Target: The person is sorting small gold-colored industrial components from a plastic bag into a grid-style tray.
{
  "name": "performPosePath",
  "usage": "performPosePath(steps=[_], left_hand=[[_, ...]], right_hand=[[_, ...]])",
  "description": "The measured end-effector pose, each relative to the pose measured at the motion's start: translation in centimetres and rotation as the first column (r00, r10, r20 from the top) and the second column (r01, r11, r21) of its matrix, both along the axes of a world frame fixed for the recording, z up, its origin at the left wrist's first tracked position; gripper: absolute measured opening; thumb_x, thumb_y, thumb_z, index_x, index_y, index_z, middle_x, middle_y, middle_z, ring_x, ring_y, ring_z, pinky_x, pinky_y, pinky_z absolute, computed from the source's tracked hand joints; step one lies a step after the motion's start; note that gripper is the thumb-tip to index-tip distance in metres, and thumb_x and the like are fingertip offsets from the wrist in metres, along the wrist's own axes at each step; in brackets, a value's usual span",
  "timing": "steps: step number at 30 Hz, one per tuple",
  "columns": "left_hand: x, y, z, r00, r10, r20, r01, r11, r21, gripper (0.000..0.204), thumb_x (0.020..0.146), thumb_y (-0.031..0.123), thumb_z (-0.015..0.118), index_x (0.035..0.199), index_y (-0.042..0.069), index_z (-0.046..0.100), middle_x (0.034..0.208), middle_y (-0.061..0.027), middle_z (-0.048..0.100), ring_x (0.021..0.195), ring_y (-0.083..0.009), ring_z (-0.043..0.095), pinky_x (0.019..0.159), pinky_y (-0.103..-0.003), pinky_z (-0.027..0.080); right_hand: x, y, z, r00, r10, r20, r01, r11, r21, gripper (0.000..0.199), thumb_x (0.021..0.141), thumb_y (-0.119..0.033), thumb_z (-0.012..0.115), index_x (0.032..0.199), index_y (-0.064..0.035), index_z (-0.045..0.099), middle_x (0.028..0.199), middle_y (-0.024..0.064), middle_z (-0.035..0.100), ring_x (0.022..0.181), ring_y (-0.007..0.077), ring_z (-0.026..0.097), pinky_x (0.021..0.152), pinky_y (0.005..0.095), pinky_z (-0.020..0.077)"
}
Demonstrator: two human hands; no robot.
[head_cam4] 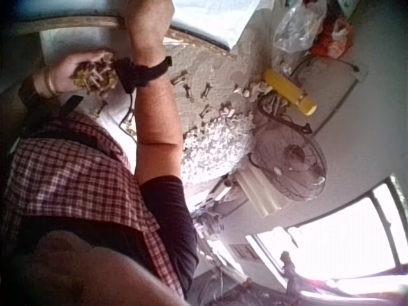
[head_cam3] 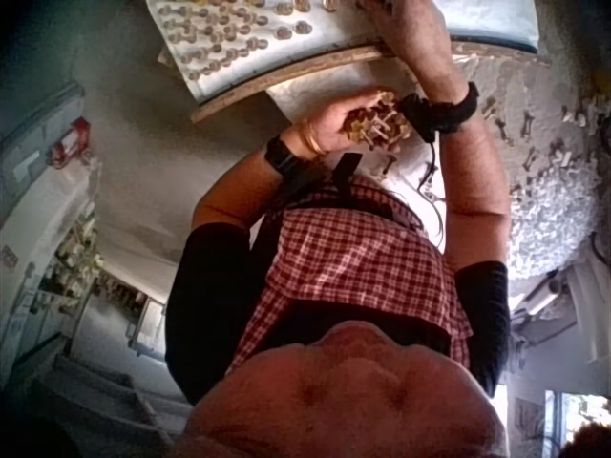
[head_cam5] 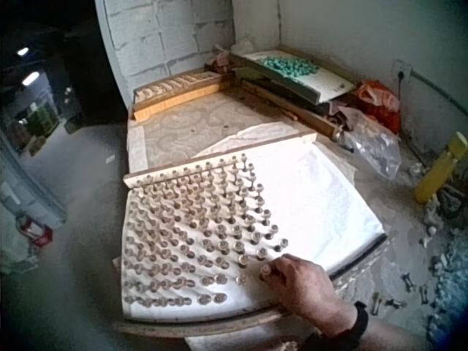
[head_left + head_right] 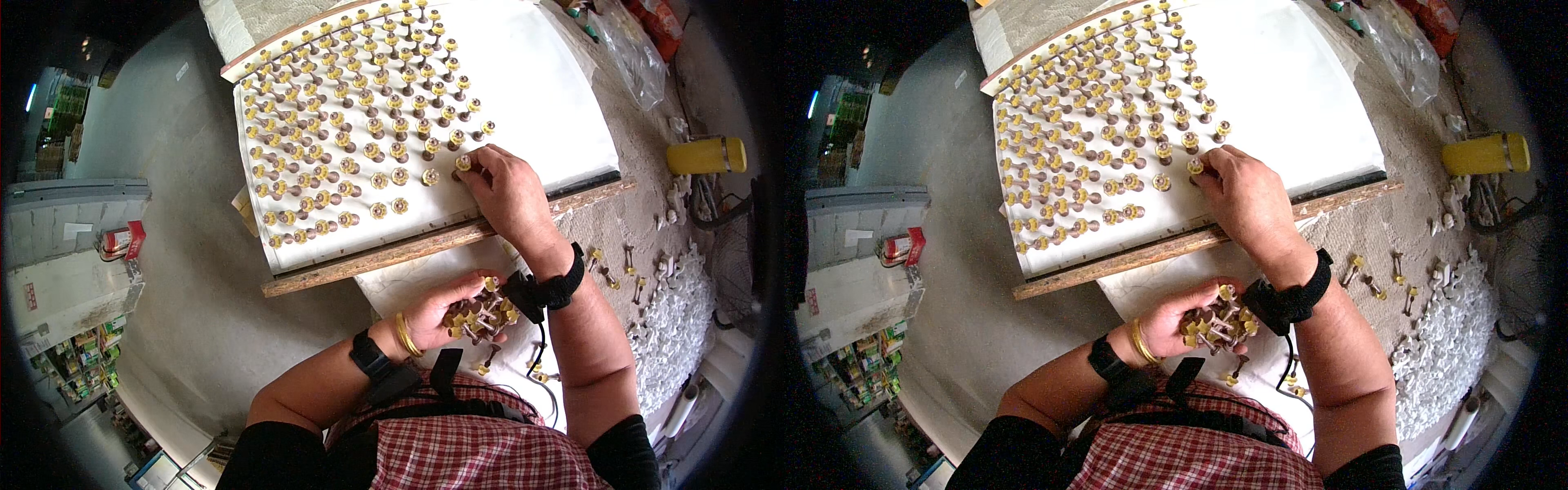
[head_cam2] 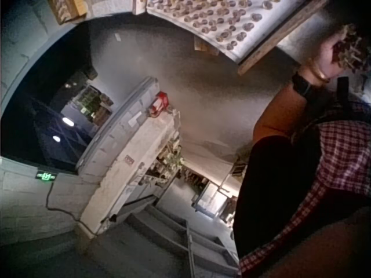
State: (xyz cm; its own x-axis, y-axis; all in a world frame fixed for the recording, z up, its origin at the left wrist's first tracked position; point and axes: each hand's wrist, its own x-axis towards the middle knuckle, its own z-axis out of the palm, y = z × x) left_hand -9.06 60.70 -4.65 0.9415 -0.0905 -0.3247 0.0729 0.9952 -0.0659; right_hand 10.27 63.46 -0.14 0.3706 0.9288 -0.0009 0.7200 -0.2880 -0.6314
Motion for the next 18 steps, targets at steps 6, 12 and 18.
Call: performPosePath(steps=[6, 12, 18], left_hand=[[-0.04, -0.02, -0.29, 1.000, -0.003, 0.020, 0.003, 1.000, -0.009, 0.042, 0.101, 0.031, 0.044, 0.136, 0.008, 0.043, 0.129, -0.0159, 0.053, 0.115, -0.0346, 0.057, 0.094, -0.059, 0.048], [-0.11, -0.12, -0.34, 1.000, -0.008, 0.004, 0.008, 1.000, -0.011, 0.043, 0.102, 0.032, 0.042, 0.137, 0.008, 0.043, 0.130, -0.0155, 0.053, 0.115, -0.0339, 0.058, 0.094, -0.060, 0.048], [-0.19, -0.37, -0.57, 1.000, -0.005, 0.000, 0.005, 1.000, -0.001, 0.042, 0.102, 0.034, 0.040, 0.136, 0.008, 0.045, 0.129, -0.0147, 0.055, 0.114, -0.0328, 0.058, 0.094, -0.060, 0.048]], right_hand=[[0.01, -0.05, -0.24, 0.999, 0.034, 0.042, -0.036, 0.999, 0.034, 0.013, 0.082, -0.016, 0.063, 0.087, -0.0036, 0.062, 0.087, 0.0123, 0.064, 0.081, 0.0336, 0.064, 0.073, 0.0425, 0.0521], [0.07, -0.23, -0.25, 0.998, 0.044, 0.053, -0.046, 0.998, 0.034, 0.013, 0.082, -0.016, 0.062, 0.084, -0.0034, 0.061, 0.085, 0.0129, 0.063, 0.080, 0.0344, 0.063, 0.072, 0.0432, 0.0519], [0.05, -0.35, -0.35, 0.997, 0.037, 0.070, -0.039, 0.999, 0.025, 0.013, 0.081, -0.015, 0.064, 0.086, -0.0031, 0.063, 0.084, 0.0128, 0.063, 0.079, 0.0333, 0.063, 0.071, 0.0414, 0.0512]])
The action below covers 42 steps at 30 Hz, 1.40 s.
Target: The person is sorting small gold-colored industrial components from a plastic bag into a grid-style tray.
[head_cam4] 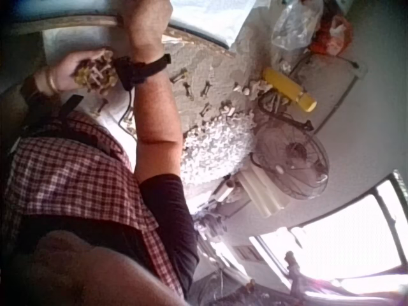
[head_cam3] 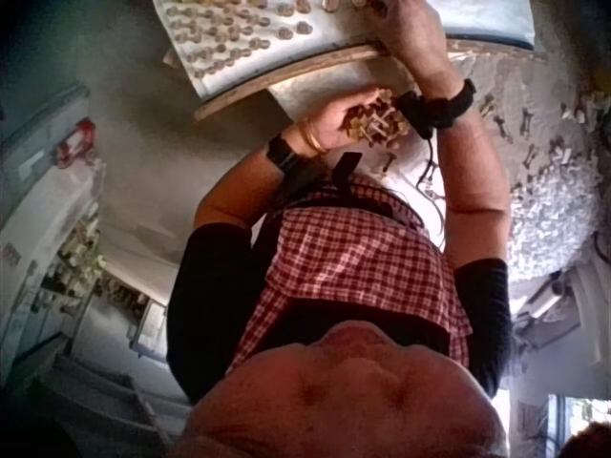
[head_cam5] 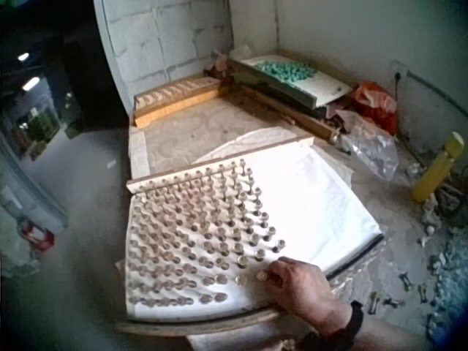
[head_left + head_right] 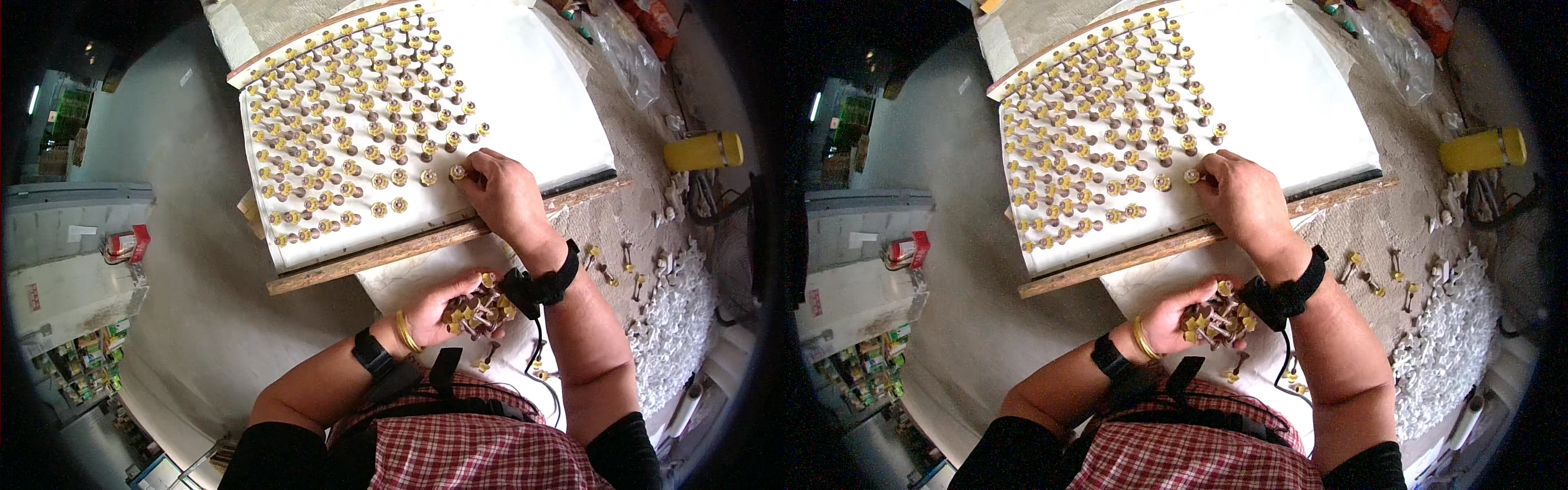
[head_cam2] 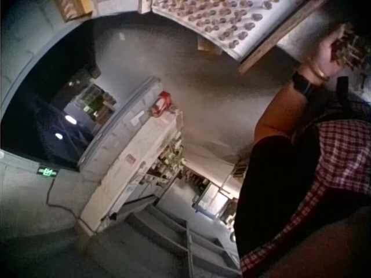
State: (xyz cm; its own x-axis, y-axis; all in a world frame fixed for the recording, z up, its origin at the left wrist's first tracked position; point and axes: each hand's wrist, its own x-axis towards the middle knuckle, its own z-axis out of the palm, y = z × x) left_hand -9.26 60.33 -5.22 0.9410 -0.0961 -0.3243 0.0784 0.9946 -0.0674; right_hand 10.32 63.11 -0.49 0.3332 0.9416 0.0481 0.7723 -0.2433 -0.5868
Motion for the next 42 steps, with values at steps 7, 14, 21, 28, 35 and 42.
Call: performPosePath(steps=[7, 14, 21, 28, 35, 42], left_hand=[[0.0, 0.1, 0.5, 1.000, 0.025, 0.013, -0.026, 0.999, 0.020, 0.041, 0.102, 0.033, 0.043, 0.133, 0.008, 0.048, 0.126, -0.0120, 0.057, 0.111, -0.0287, 0.060, 0.093, -0.056, 0.051], [0.1, 0.4, 0.8, 1.000, 0.008, -0.007, -0.008, 0.999, 0.044, 0.041, 0.102, 0.034, 0.042, 0.133, 0.008, 0.048, 0.125, -0.0122, 0.057, 0.110, -0.0294, 0.060, 0.094, -0.057, 0.049], [-0.1, 0.1, 0.5, 0.999, 0.018, -0.028, -0.017, 0.999, 0.044, 0.040, 0.102, 0.034, 0.040, 0.132, 0.008, 0.047, 0.126, -0.0155, 0.056, 0.111, -0.0354, 0.059, 0.094, -0.060, 0.048], [0.1, 0.1, 0.6, 0.999, 0.013, -0.034, -0.011, 0.998, 0.060, 0.040, 0.101, 0.035, 0.042, 0.131, 0.008, 0.048, 0.123, -0.0159, 0.058, 0.109, -0.0360, 0.060, 0.093, -0.060, 0.048], [-0.3, 0.3, 0.8, 0.999, 0.020, -0.027, -0.018, 0.999, 0.047, 0.039, 0.101, 0.035, 0.043, 0.129, 0.008, 0.049, 0.123, -0.0161, 0.058, 0.109, -0.0353, 0.060, 0.093, -0.058, 0.048], [-1.4, 0.4, 1.6, 0.998, 0.052, -0.037, -0.050, 0.997, 0.053, 0.039, 0.099, 0.038, 0.046, 0.124, 0.008, 0.051, 0.124, -0.0185, 0.057, 0.111, -0.0349, 0.060, 0.093, -0.056, 0.049]], right_hand=[[0.0, 0.0, 0.0, 1.000, -0.008, -0.006, 0.008, 1.000, 0.012, 0.017, 0.082, -0.017, 0.066, 0.091, -0.0031, 0.065, 0.086, 0.0132, 0.064, 0.080, 0.0329, 0.063, 0.072, 0.0398, 0.0509], [0.2, 0.1, -0.3, 1.000, 0.008, -0.008, -0.008, 0.999, 0.044, 0.016, 0.084, -0.018, 0.060, 0.094, -0.0069, 0.066, 0.090, 0.0127, 0.064, 0.084, 0.0339, 0.064, 0.075, 0.0431, 0.0521], [0.3, -0.4, -0.2, 0.999, 0.030, -0.035, -0.027, 0.996, 0.085, 0.010, 0.083, -0.013, 0.056, 0.090, -0.0077, 0.061, 0.091, 0.0118, 0.062, 0.083, 0.0337, 0.064, 0.074, 0.0431, 0.0517], [0.6, -0.5, -1.0, 0.997, 0.052, -0.054, -0.046, 0.994, 0.102, 0.007, 0.083, -0.011, 0.055, 0.089, -0.0079, 0.058, 0.089, 0.0124, 0.061, 0.080, 0.0354, 0.062, 0.073, 0.0440, 0.0507], [1.1, -3.1, 1.3, 0.996, -0.067, 0.061, 0.064, 0.997, 0.052, 0.010, 0.084, -0.009, 0.056, 0.093, -0.0046, 0.056, 0.088, 0.0145, 0.061, 0.080, 0.0359, 0.062, 0.077, 0.0450, 0.0485], [6.4, -8.2, 2.0, 0.958, -0.280, 0.058, 0.280, 0.960, 0.003, 0.010, 0.089, -0.010, 0.056, 0.091, -0.0014, 0.053, 0.080, 0.0192, 0.062, 0.082, 0.0377, 0.060, 0.082, 0.0437, 0.0450]])
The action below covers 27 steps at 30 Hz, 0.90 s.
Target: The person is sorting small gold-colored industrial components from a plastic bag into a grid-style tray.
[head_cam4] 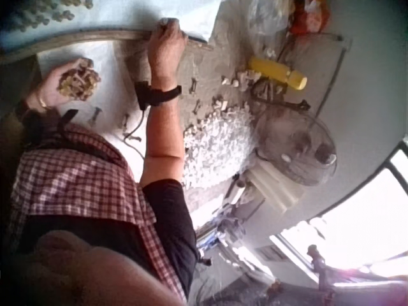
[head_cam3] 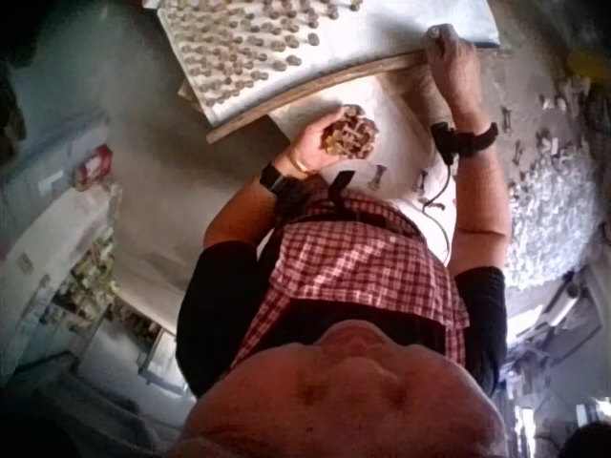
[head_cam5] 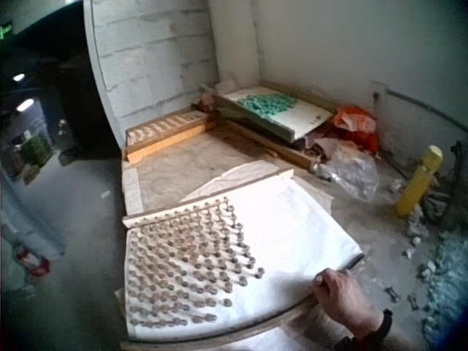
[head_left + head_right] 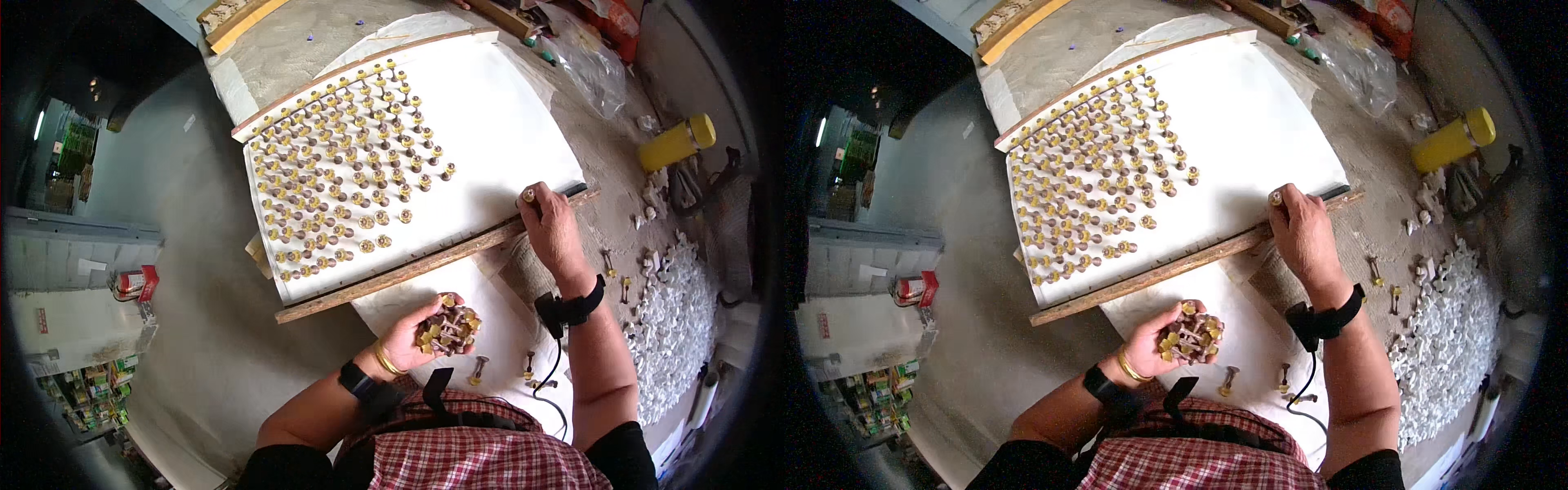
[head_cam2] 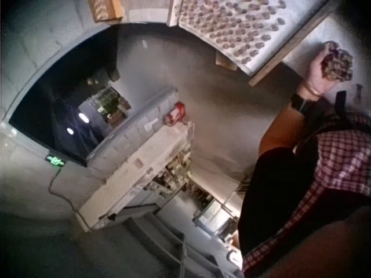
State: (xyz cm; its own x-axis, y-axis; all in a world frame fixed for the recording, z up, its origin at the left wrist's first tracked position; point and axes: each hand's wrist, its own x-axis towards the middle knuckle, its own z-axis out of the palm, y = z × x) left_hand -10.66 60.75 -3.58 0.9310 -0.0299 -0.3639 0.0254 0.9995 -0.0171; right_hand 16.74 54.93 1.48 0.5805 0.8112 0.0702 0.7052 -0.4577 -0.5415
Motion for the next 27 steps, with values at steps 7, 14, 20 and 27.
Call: performPosePath(steps=[7, 14, 20, 27], left_hand=[[-3.8, 2.3, 0.9, 0.993, 0.113, -0.047, -0.109, 0.992, 0.070, 0.037, 0.100, 0.039, 0.044, 0.122, 0.010, 0.051, 0.127, -0.0214, 0.055, 0.114, -0.0356, 0.056, 0.092, -0.054, 0.049], [-5.5, 4.0, 2.7, 0.986, 0.119, -0.118, -0.104, 0.987, 0.124, 0.040, 0.100, 0.040, 0.042, 0.122, 0.009, 0.053, 0.123, -0.0199, 0.054, 0.112, -0.0349, 0.054, 0.089, -0.052, 0.050], [-6.5, 5.0, 3.6, 0.991, 0.062, -0.118, -0.052, 0.995, 0.085, 0.038, 0.099, 0.038, 0.044, 0.122, 0.009, 0.054, 0.127, -0.0201, 0.053, 0.114, -0.0353, 0.054, 0.093, -0.054, 0.046], [-7.5, 6.3, 5.1, 0.973, -0.085, -0.213, 0.081, 0.996, -0.026, 0.038, 0.099, 0.039, 0.045, 0.122, 0.009, 0.051, 0.129, -0.0211, 0.049, 0.115, -0.0363, 0.052, 0.093, -0.055, 0.046]], right_hand=[[0.0, -0.8, 1.3, 0.996, -0.003, -0.086, 0.002, 1.000, -0.007, 0.012, 0.090, -0.011, 0.056, 0.092, -0.0004, 0.052, 0.080, 0.0210, 0.060, 0.082, 0.0405, 0.059, 0.078, 0.0464, 0.0462], [-1.2, -3.8, 1.4, 0.995, -0.071, -0.064, 0.071, 0.997, -0.005, 0.009, 0.089, -0.009, 0.055, 0.090, -0.0033, 0.048, 0.079, 0.0171, 0.057, 0.079, 0.0365, 0.056, 0.086, 0.0412, 0.0407], [-2.4, -4.3, 2.4, 0.997, -0.059, -0.046, 0.060, 0.998, 0.025, 0.007, 0.089, -0.007, 0.055, 0.091, -0.0036, 0.050, 0.079, 0.0155, 0.058, 0.077, 0.0347, 0.057, 0.081, 0.0396, 0.0404], [-3.6, -5.3, 3.4, 0.992, -0.104, -0.077, 0.103, 0.995, -0.012, 0.008, 0.088, -0.008, 0.055, 0.089, -0.0030, 0.049, 0.080, 0.0158, 0.057, 0.080, 0.0361, 0.055, 0.082, 0.0415, 0.0398]])
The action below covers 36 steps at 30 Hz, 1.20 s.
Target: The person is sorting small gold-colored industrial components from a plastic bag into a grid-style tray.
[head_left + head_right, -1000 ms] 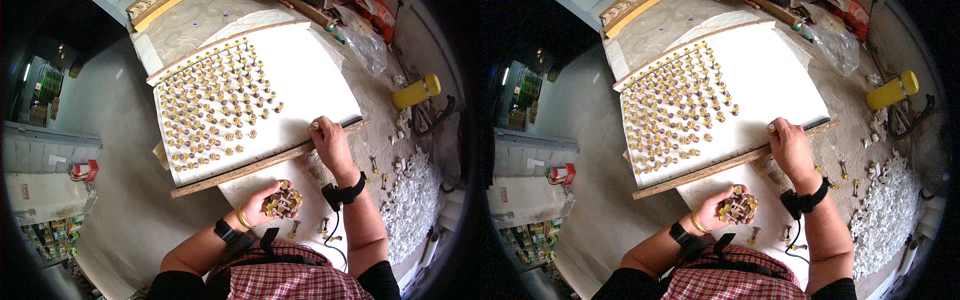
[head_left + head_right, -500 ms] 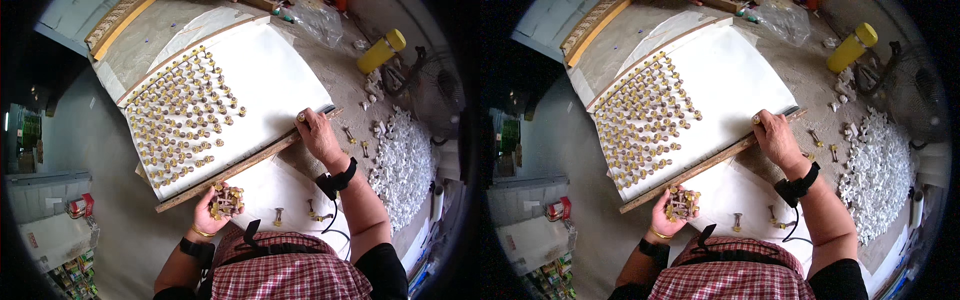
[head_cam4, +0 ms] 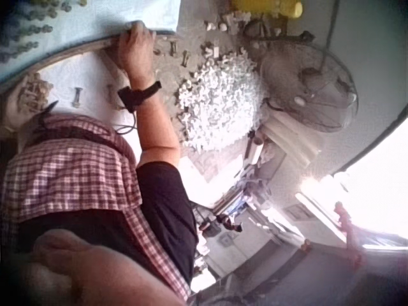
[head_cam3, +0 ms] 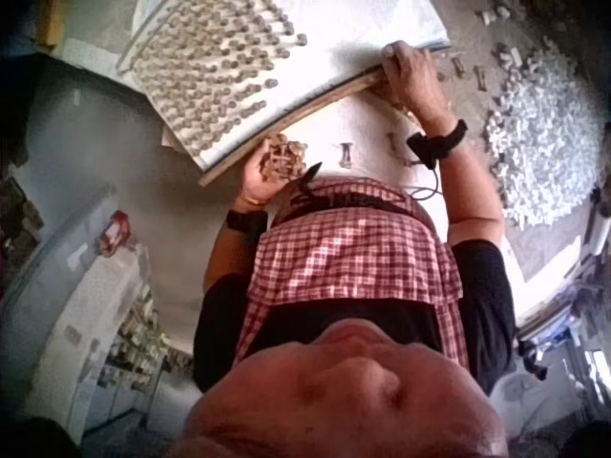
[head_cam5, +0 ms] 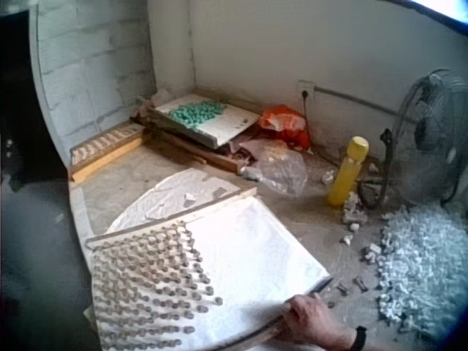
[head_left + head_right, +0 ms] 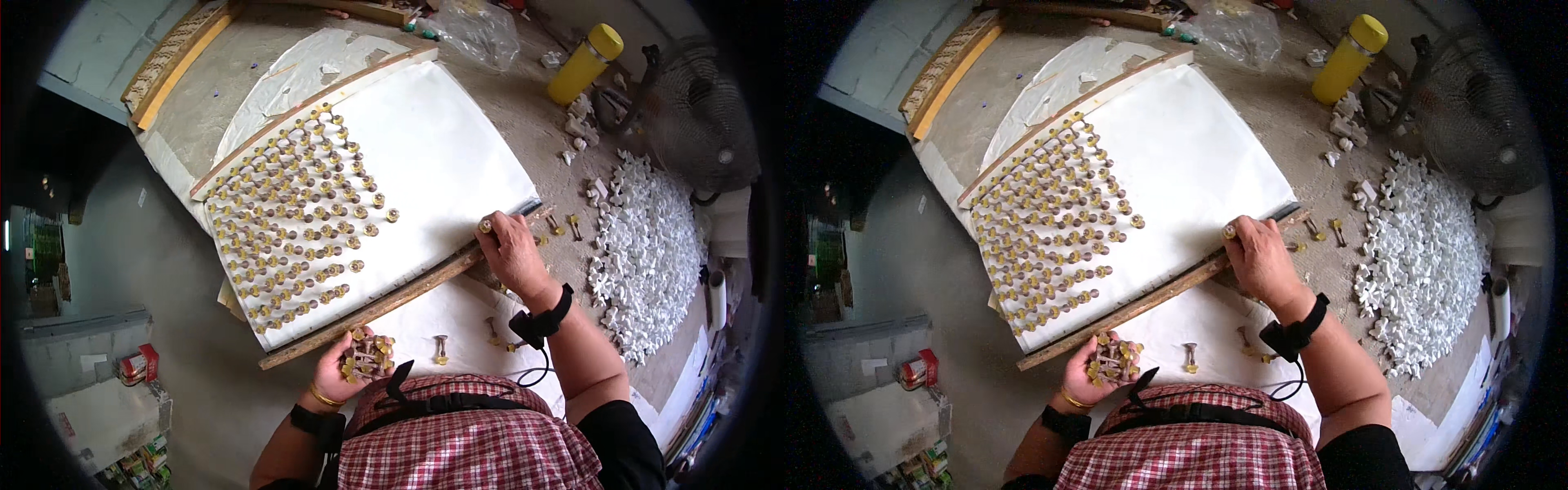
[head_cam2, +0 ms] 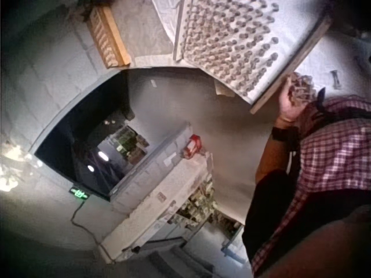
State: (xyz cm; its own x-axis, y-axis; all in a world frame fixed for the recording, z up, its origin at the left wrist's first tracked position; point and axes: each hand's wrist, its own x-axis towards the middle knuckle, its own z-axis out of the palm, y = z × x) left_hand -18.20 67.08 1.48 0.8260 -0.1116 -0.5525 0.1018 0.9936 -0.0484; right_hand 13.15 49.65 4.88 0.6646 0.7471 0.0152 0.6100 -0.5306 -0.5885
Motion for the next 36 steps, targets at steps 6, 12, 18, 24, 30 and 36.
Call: performPosePath(steps=[6, 12, 18, 24, 30, 36], left_hand=[[-0.2, 0.7, 2.5, 0.986, -0.141, -0.092, 0.136, 0.989, -0.067, 0.039, 0.099, 0.036, 0.046, 0.123, 0.005, 0.048, 0.130, -0.0236, 0.050, 0.117, -0.0392, 0.052, 0.095, -0.056, 0.045], [4.3, 3.0, 6.3, 0.983, -0.160, 0.087, 0.167, 0.982, -0.084, 0.039, 0.099, 0.037, 0.045, 0.123, 0.005, 0.049, 0.126, -0.0220, 0.054, 0.111, -0.0379, 0.058, 0.092, -0.055, 0.048], [11.4, 1.6, 6.6, 0.944, -0.139, 0.298, 0.152, 0.988, -0.023, 0.037, 0.098, 0.038, 0.046, 0.120, 0.009, 0.051, 0.122, -0.0188, 0.055, 0.108, -0.0328, 0.060, 0.089, -0.053, 0.050], [15.8, -0.7, 2.7, 0.947, -0.043, 0.317, 0.087, 0.988, -0.127, 0.038, 0.101, 0.036, 0.043, 0.122, 0.007, 0.051, 0.120, -0.0181, 0.059, 0.108, -0.0324, 0.061, 0.090, -0.053, 0.051], [16.8, 0.0, 1.1, 0.925, -0.061, 0.376, 0.124, 0.982, -0.145, 0.037, 0.102, 0.036, 0.041, 0.124, 0.007, 0.049, 0.119, -0.0158, 0.058, 0.109, -0.0311, 0.061, 0.093, -0.054, 0.050], [17.2, 0.7, 1.0, 0.947, -0.039, 0.320, 0.101, 0.978, -0.180, 0.037, 0.102, 0.035, 0.041, 0.121, 0.004, 0.050, 0.111, -0.0148, 0.061, 0.102, -0.0284, 0.064, 0.090, -0.049, 0.054]], right_hand=[[0.1, 0.3, 1.4, 0.989, -0.055, -0.134, 0.049, 0.998, -0.048, 0.012, 0.088, -0.013, 0.062, 0.087, -0.0022, 0.056, 0.081, 0.0161, 0.060, 0.075, 0.0338, 0.058, 0.069, 0.0420, 0.0466], [3.4, 3.3, 1.6, 0.954, -0.089, -0.285, 0.129, 0.984, 0.123, 0.017, 0.087, -0.011, 0.069, 0.085, -0.0003, 0.057, 0.075, 0.0070, 0.058, 0.066, 0.0136, 0.053, 0.061, 0.0293, 0.0459], [7.9, 11.8, 0.2, 0.965, 0.001, -0.261, 0.051, 0.980, 0.191, 0.016, 0.088, -0.014, 0.068, 0.092, -0.0001, 0.063, 0.085, 0.0118, 0.068, 0.077, 0.0180, 0.064, 0.070, 0.0313, 0.0510], [10.4, 20.9, -2.0, 0.996, 0.075, -0.052, -0.066, 0.984, 0.163, 0.021, 0.089, -0.019, 0.064, 0.097, 0.0002, 0.066, 0.090, 0.0178, 0.068, 0.083, 0.0318, 0.066, 0.075, 0.0390, 0.0515], [11.1, 25.2, -4.7, 0.994, 0.099, 0.044, -0.105, 0.982, 0.159, 0.020, 0.089, -0.019, 0.062, 0.096, -0.0009, 0.067, 0.090, 0.0191, 0.068, 0.083, 0.0352, 0.065, 0.076, 0.0412, 0.0516], [11.8, 26.6, -6.0, 0.990, 0.060, 0.126, -0.073, 0.992, 0.105, 0.018, 0.087, -0.017, 0.063, 0.096, -0.0017, 0.067, 0.092, 0.0178, 0.067, 0.085, 0.0350, 0.065, 0.076, 0.0413, 0.0514]])
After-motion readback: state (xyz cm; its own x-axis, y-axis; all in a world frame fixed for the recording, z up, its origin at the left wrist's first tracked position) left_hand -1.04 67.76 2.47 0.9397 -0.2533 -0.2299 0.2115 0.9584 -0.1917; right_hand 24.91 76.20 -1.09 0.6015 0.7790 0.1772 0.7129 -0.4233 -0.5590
